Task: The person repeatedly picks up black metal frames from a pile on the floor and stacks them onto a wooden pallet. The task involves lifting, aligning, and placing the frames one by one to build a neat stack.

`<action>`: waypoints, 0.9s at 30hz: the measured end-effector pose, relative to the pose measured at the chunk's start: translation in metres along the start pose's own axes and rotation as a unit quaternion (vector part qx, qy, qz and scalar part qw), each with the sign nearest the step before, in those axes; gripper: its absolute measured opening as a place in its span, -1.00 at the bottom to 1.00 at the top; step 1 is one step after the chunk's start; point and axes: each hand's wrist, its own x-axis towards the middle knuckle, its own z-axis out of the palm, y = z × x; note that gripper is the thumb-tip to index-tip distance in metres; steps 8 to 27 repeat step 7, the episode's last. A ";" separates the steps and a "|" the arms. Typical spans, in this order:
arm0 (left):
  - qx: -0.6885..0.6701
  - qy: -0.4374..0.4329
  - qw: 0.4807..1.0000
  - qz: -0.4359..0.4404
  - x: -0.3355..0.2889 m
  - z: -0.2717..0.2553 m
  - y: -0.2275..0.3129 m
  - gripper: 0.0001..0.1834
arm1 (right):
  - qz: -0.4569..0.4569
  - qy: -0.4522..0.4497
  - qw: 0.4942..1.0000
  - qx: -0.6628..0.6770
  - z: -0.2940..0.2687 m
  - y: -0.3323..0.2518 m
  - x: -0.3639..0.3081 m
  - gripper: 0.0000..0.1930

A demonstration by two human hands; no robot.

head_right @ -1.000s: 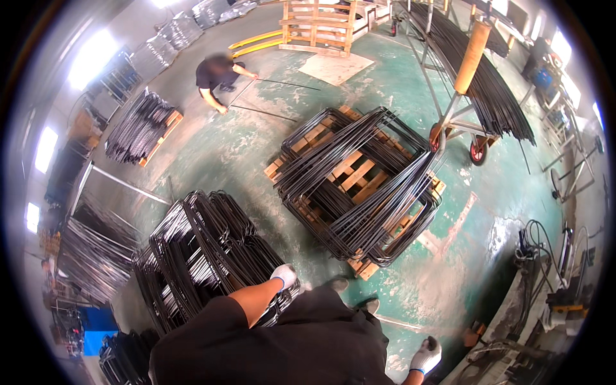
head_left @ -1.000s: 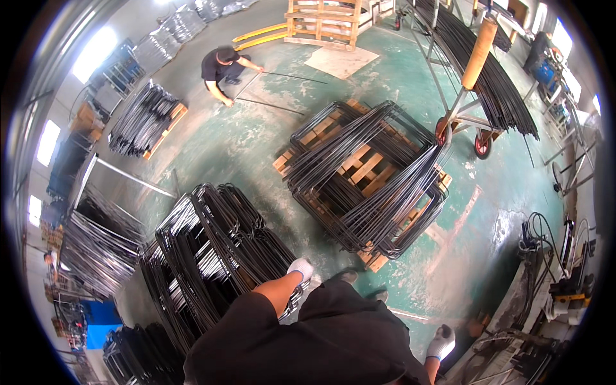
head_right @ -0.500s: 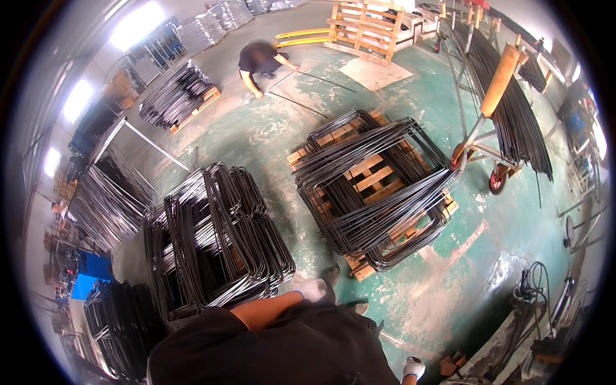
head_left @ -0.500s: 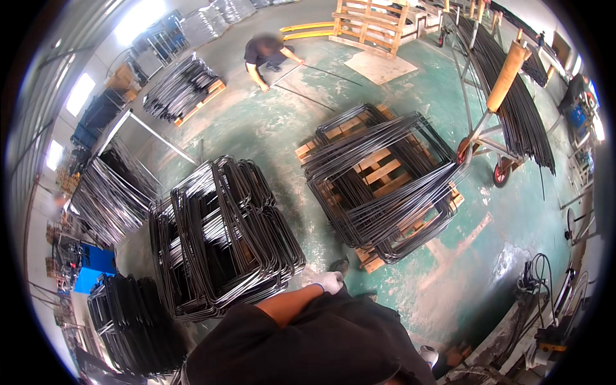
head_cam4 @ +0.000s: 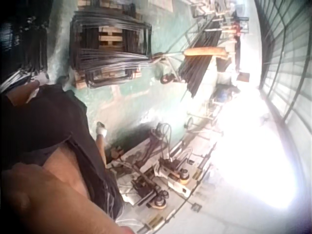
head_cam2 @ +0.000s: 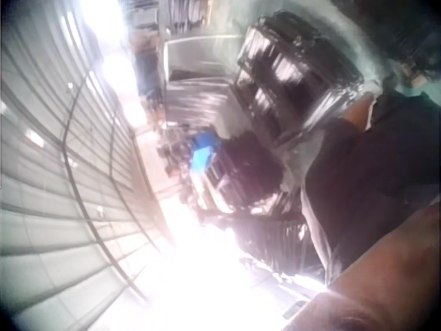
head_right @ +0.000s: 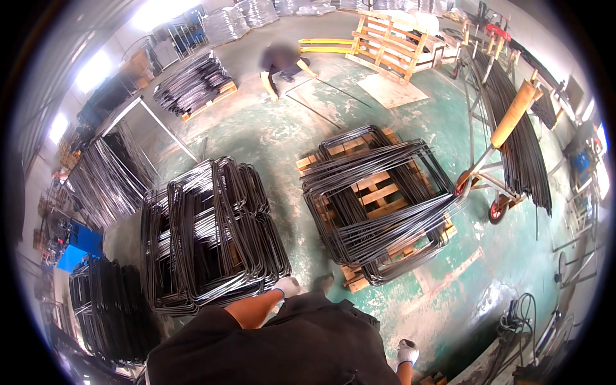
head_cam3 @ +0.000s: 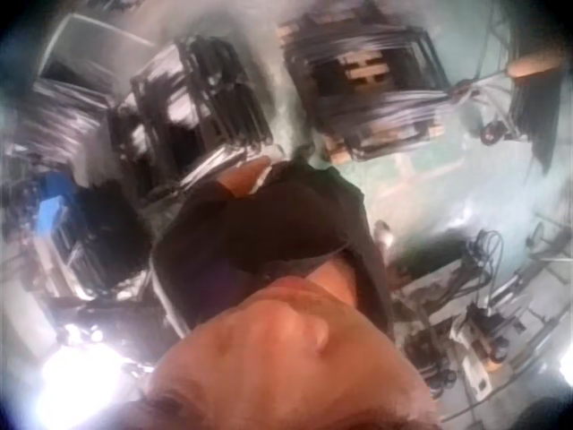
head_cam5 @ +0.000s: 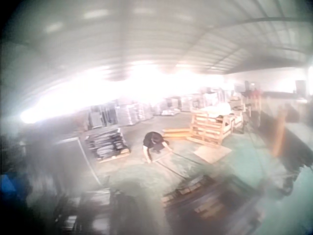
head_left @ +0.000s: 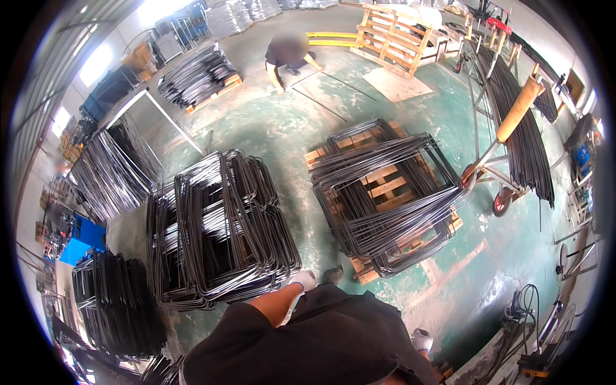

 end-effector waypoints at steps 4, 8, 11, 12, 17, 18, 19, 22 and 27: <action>-0.011 -0.023 0.999 -0.045 0.003 -0.002 0.005 -0.55 | 0.025 -0.049 0.998 0.024 0.015 -0.003 -0.014 -0.86; -0.045 -0.039 0.997 -0.055 0.000 -0.006 0.004 -0.50 | 0.043 -0.062 0.997 0.024 0.028 0.062 0.022 -0.85; -0.045 -0.039 0.997 -0.055 0.000 -0.006 0.004 -0.50 | 0.043 -0.062 0.997 0.024 0.028 0.062 0.022 -0.85; -0.045 -0.039 0.997 -0.055 0.000 -0.006 0.004 -0.50 | 0.043 -0.062 0.997 0.024 0.028 0.062 0.022 -0.85; -0.045 -0.039 0.997 -0.055 0.000 -0.006 0.004 -0.50 | 0.043 -0.062 0.997 0.024 0.028 0.062 0.022 -0.85; -0.045 -0.039 0.997 -0.055 0.000 -0.006 0.004 -0.50 | 0.043 -0.062 0.997 0.024 0.028 0.062 0.022 -0.85; -0.045 -0.039 0.997 -0.055 0.000 -0.006 0.004 -0.50 | 0.043 -0.062 0.997 0.024 0.028 0.062 0.022 -0.85; -0.045 -0.039 0.997 -0.055 0.000 -0.006 0.004 -0.50 | 0.043 -0.062 0.997 0.024 0.028 0.062 0.022 -0.85; -0.045 -0.039 0.997 -0.055 0.000 -0.006 0.004 -0.50 | 0.043 -0.062 0.997 0.024 0.028 0.062 0.022 -0.85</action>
